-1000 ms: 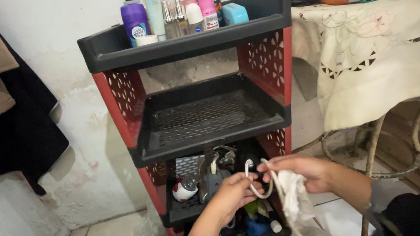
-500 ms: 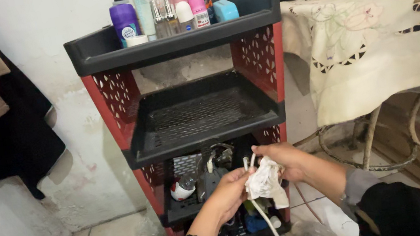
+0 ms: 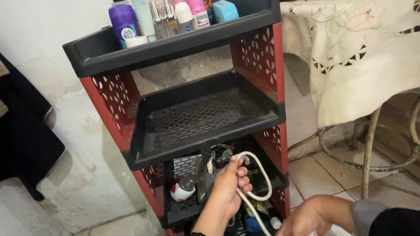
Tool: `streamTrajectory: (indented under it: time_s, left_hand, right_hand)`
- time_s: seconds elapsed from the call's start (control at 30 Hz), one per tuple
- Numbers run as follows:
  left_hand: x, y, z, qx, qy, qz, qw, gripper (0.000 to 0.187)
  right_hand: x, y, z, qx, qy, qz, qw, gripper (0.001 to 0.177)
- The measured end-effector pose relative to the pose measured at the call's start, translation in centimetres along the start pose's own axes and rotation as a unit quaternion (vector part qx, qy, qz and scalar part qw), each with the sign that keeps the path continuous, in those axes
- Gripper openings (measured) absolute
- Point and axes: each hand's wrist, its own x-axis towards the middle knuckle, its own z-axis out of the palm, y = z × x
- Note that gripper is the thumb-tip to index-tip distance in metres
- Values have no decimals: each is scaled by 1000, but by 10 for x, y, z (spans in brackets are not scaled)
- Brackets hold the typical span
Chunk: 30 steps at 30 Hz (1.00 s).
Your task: The person organizes a three-tier plastic shelf by removing various items from the middle and bottom shelves, wiping the surfaces with a white cloth, and then placing the items back in a more orderly fashion. The person handles bottles, a power adapter, and cables, coiling the cables before placing them on the shelf.
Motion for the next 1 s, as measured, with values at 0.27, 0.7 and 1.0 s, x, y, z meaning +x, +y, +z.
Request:
streamTrajectory:
  time_s: [0.27,0.7,1.0]
  left_hand:
    - [27,11,-15,-18,-28,-48,998,27]
    - [37,16,-27,-7,-64,-66,996,29]
    - [25,14,-30,-20,-48,-64,997,26]
  right_hand:
    - [10,11,-13,-95,64,23,993,42]
    - [-29,28,-72,-8,379,-1,925,42]
    - [-40,18,-60,191,355,-58,914,31]
